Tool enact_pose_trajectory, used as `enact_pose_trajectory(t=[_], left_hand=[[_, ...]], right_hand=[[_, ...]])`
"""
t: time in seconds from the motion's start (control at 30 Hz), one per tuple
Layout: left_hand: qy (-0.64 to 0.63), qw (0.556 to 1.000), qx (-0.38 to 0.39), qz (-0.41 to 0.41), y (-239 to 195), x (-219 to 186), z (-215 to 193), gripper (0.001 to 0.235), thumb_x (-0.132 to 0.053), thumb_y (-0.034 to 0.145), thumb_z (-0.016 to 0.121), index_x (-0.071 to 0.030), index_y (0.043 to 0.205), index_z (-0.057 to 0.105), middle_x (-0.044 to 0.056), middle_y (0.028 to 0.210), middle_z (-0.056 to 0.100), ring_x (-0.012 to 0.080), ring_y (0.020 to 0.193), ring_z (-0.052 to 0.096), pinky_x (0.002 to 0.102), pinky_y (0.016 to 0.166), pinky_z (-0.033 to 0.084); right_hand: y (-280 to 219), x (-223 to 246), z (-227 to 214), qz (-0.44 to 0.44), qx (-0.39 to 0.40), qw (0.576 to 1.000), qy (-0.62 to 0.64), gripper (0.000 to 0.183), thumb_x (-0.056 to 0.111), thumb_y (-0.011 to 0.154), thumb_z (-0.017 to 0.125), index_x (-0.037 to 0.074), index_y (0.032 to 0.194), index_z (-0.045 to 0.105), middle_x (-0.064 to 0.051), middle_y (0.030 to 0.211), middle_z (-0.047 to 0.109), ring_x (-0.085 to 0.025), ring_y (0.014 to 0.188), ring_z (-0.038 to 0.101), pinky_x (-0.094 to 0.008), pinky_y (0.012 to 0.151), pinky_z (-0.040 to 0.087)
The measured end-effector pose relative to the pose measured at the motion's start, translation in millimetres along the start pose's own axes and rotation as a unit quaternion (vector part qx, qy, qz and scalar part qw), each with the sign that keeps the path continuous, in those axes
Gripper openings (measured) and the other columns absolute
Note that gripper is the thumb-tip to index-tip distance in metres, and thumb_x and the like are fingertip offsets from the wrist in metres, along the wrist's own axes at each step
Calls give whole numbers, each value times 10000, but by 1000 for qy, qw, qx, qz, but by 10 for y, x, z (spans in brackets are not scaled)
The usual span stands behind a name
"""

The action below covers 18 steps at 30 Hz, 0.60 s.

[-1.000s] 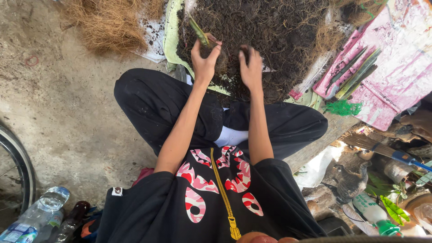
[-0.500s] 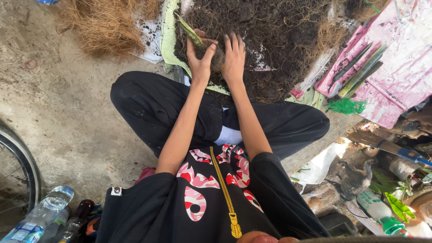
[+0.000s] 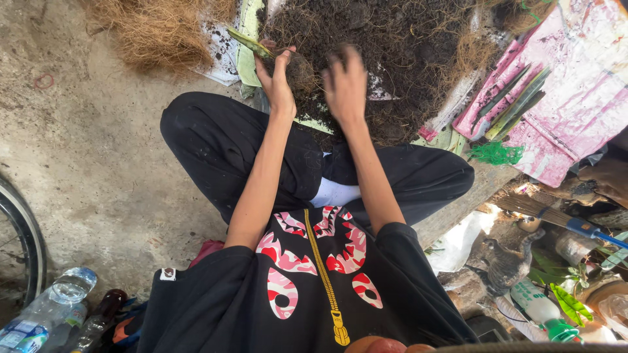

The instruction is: The person sits on the ground and wraps a small plant's root ball with soil and fibrous material by hand. They then secure the wrapped root ball using a green string.

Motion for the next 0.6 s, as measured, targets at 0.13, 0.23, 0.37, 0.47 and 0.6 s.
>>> enact_pose_trajectory(t=[0.13,0.23,0.37,0.47,0.6], left_hand=[[-6,1000,-7,-14,-19,10,14,552,-62,966,631,-13,1467,404,151,1151,678,242,1112,672,422,1111,458],[-3,1000,-17,-24,-6,-1,-5,578,-77,962,621,-21,1485,379,162,1147,693,236,1109,670,411,1105,460],[12,1000,-13,-19,2,29,-34,594,-81,978,625,13,1509,374,161,1178,685,245,1135,680,413,1136,457],[19,999,-12,-25,7,90,-61,680,-94,965,626,-8,1544,280,175,1172,696,246,1126,685,425,1144,450],[48,999,-5,-16,20,97,-94,727,-115,960,633,38,1578,282,189,1178,705,254,1131,694,429,1186,411]], right_hand=[[-188,335,333,-89,159,971,-155,358,312,875,730,52,1110,658,-151,1554,435,-324,1473,391,-516,1156,373],[-364,337,310,-90,118,979,-137,431,338,960,681,81,1299,614,-125,1566,445,-298,1455,404,-488,1136,403],[-650,102,262,-93,134,976,-144,465,299,1017,622,173,1460,559,-92,1523,492,-269,1402,454,-453,1099,422],[-775,-98,236,-105,146,969,-168,480,181,980,591,192,1460,566,-81,1506,520,-265,1373,502,-421,1066,453],[-832,-251,184,-114,137,974,-141,449,40,941,564,143,1372,638,-81,1465,571,-272,1302,556,-392,1014,535]])
Point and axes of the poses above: each hand's wrist, its own y-axis towards the middle knuckle, its own z-axis out of the palm, x = y × z, the point moved 6 cm from there along y, towards the middle knuckle
